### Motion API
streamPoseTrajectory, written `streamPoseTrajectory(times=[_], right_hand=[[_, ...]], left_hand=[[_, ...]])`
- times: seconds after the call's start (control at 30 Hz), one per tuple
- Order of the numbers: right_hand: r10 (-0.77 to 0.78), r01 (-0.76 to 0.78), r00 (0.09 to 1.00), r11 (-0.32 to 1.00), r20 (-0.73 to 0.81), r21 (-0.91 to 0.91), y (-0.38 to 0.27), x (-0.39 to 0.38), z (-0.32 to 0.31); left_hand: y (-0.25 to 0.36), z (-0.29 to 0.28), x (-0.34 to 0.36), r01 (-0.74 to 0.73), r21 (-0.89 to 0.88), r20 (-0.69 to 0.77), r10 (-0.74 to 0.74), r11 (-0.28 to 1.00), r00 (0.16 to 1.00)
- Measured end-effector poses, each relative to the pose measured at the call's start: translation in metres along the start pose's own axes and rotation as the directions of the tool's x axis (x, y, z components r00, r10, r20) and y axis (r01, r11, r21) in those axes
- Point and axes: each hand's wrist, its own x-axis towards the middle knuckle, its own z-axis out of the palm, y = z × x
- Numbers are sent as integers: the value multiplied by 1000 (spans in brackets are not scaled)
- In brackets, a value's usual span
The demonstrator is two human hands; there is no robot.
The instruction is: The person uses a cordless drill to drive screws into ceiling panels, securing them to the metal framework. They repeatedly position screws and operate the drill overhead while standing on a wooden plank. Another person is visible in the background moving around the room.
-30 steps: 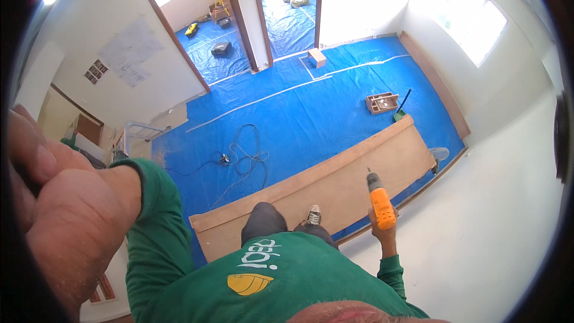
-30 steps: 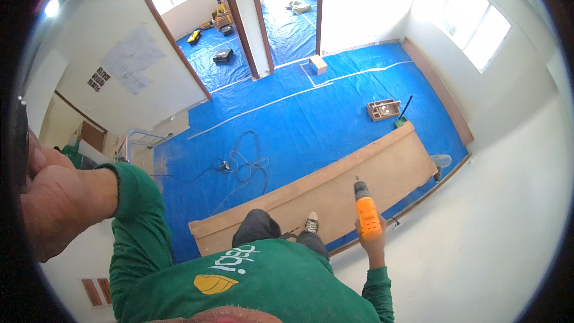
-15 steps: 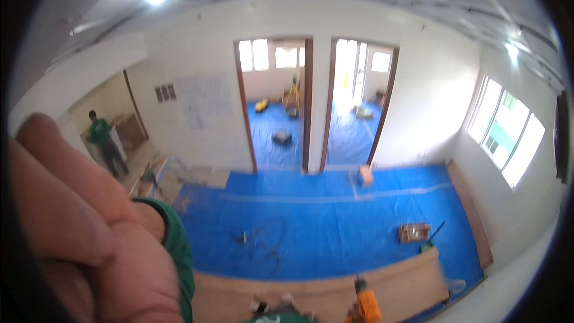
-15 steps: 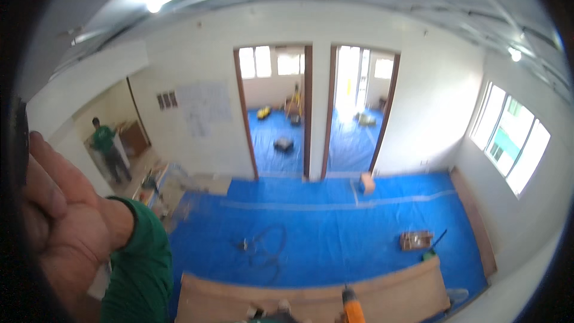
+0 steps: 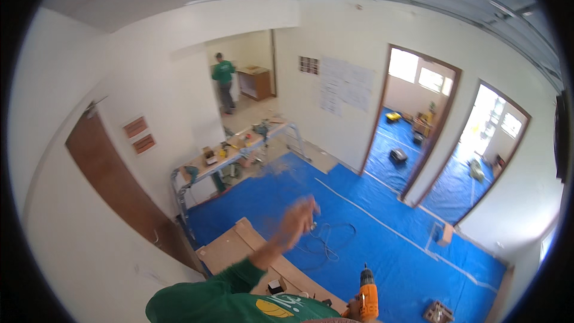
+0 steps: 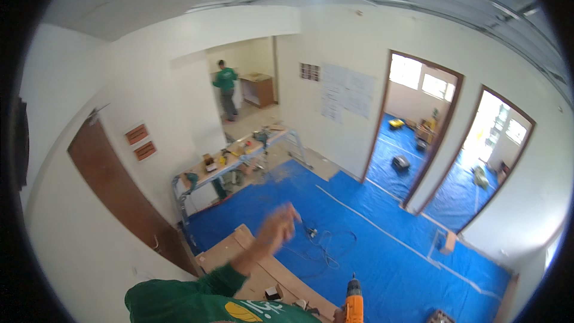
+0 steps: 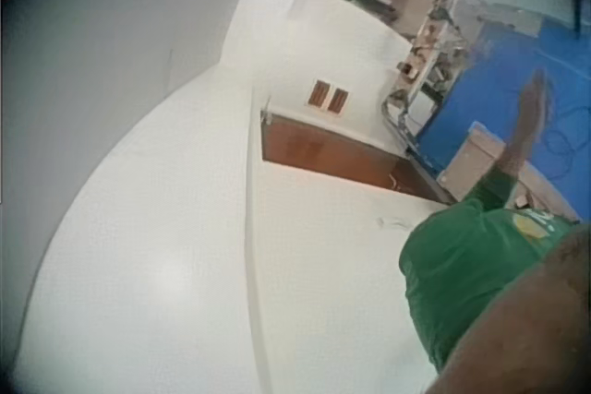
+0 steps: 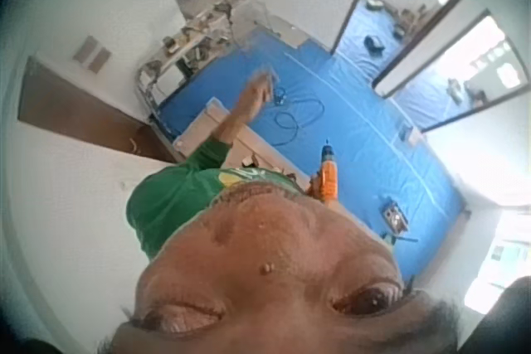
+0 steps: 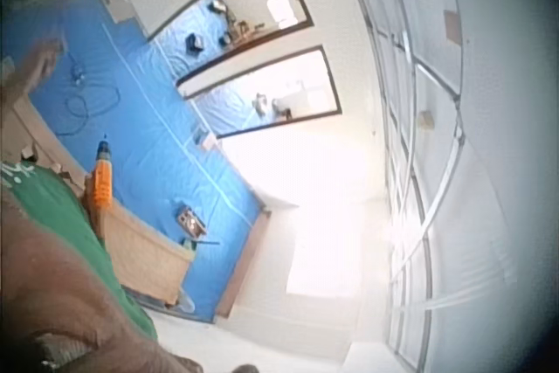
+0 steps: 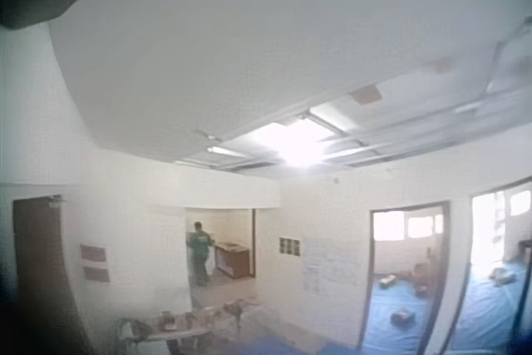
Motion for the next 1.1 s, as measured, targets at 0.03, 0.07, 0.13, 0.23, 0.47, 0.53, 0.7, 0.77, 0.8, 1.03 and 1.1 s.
streamPoseTrajectory(times=[0.03, 0.07, 0.13, 0.23, 0.47, 0.53, 0.7, 0.77, 0.8, 1.03, 1.1], right_hand=[[-15, 16, 999, 1000, 44, -10, -13, 12, 3], [-8, 10, 996, 1000, 88, -23, -12, 16, 1], [-11, 19, 984, 999, 178, -40, -5, 22, -2], [-48, 67, 954, 996, 295, -54, 17, 29, -17], [-145, 231, 862, 965, 486, -122, 90, 34, -85], [-182, 297, 836, 943, 517, -148, 117, 33, -105], [-305, 524, 732, 824, 610, -216, 184, 33, -129], [-398, 668, 668, 694, 629, -269, 238, 16, -126], [-325, 551, 726, 802, 607, -229, 220, 23, -128], [45, -126, 846, 985, 532, 118, 81, 9, -117], [179, -356, 809, 907, 560, 225, 56, -2, -111]], left_hand=[[-39, -19, -3, 339, -159, 28, -339, 927, 940], [-106, -29, -27, 554, -285, 57, -563, 782, 824], [-201, -47, -94, 694, -413, 145, -710, 589, 689], [-235, -38, -152, 739, -508, 182, -783, 443, 595], [-195, 64, -182, 598, -542, 170, -620, 590, 766], [-203, 84, -189, 554, -593, 132, -609, 584, 782], [-221, 111, -215, 610, -625, 197, -656, 488, 728], [-214, 116, -223, 656, -614, 282, -654, 440, 702], [-212, 114, -227, 673, -609, 316, -649, 421, 692], [-186, 97, -230, 599, -705, 312, -593, 379, 742], [-176, 89, -232, 568, -677, 267, -563, 467, 782]])
